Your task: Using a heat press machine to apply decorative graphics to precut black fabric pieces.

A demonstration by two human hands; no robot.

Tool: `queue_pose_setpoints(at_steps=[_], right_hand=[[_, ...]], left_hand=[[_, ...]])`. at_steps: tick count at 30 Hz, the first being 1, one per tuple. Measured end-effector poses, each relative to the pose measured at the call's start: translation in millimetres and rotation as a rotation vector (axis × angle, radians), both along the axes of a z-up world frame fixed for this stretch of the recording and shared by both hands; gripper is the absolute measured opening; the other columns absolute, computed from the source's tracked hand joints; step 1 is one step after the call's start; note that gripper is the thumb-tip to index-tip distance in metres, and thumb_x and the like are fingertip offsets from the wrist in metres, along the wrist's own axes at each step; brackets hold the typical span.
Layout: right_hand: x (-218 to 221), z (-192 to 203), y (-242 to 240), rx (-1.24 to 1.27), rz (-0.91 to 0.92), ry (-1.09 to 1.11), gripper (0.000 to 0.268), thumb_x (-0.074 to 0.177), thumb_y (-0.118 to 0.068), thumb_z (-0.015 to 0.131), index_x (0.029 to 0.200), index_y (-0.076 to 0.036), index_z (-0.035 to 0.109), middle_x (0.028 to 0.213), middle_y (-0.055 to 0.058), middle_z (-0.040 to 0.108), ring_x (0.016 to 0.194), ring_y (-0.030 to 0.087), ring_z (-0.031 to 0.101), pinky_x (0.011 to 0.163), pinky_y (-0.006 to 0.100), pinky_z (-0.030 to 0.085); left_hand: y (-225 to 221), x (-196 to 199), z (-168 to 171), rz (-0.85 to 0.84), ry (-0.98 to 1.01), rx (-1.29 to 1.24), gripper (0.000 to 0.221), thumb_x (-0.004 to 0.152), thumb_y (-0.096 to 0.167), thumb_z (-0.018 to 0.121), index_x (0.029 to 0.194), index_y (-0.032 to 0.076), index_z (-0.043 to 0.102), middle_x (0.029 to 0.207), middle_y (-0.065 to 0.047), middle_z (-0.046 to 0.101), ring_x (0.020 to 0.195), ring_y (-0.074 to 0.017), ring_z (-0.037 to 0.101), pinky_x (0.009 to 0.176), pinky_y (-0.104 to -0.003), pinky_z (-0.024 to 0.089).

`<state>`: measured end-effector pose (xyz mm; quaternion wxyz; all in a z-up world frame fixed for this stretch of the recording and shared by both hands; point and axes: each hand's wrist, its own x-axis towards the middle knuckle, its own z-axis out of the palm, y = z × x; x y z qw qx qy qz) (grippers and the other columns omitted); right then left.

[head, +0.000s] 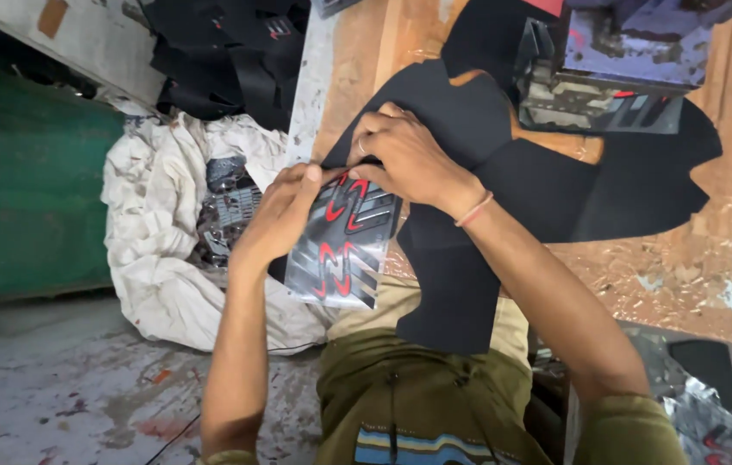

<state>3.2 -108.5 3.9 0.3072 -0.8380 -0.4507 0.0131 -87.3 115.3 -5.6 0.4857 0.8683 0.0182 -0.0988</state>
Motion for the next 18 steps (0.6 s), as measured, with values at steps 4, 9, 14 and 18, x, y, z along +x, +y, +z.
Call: queue_pose_setpoints(at_steps=[4, 9, 14, 18], right_hand=[[-41.5, 17.6, -48.5, 0.047, 0.089, 0.075, 0.013, 0.094, -0.014, 0.070, 0.102, -0.004, 0.069, 0.111, 0.016, 0.063, 0.115, 0.036, 0.055, 0.100, 0.048, 0.046], [-152.2, -19.0, -249.6, -0.058, -0.098, 0.419, 0.036, 0.073, -0.008, 0.075, 0.106, 0.004, 0.068, 0.136, 0.026, 0.057, 0.126, 0.041, 0.057, 0.098, 0.046, 0.051], [-214.0, 56.2, -283.1, 0.357, -0.683, 0.597, 0.012, 0.094, 0.002, 0.065, 0.104, 0.002, 0.071, 0.104, 0.016, 0.078, 0.089, 0.019, 0.076, 0.081, 0.031, 0.062], [-170.5, 51.6, -316.4, 0.317, -0.933, 0.295, 0.014, 0.106, 0.000, 0.064, 0.117, 0.008, 0.067, 0.100, 0.012, 0.072, 0.076, 0.015, 0.070, 0.066, 0.025, 0.059]], left_hand=[[0.8, -0.6, 13.8, -0.137, 0.031, 0.002, 0.065, 0.109, 0.049, 0.026, 0.131, 0.006, 0.069, 0.135, -0.016, 0.061, 0.135, -0.0341, 0.046, 0.114, -0.040, 0.030], [-7.6, 1.8, 19.7, -0.137, 0.048, 0.045, 0.063, 0.105, 0.052, 0.035, 0.121, 0.006, 0.075, 0.132, -0.015, 0.064, 0.140, -0.0319, 0.046, 0.116, -0.040, 0.033], [-48.7, 12.0, 49.3, -0.011, -0.139, 0.555, 0.073, 0.073, 0.053, 0.082, 0.126, 0.007, 0.063, 0.133, -0.021, 0.060, 0.131, -0.0383, 0.049, 0.104, -0.049, 0.038], [14.0, 29.7, -18.6, 0.062, -0.831, 0.772, 0.118, 0.061, 0.067, 0.088, 0.146, -0.001, 0.042, 0.133, -0.033, 0.059, 0.124, -0.0443, 0.056, 0.103, -0.048, 0.044]])
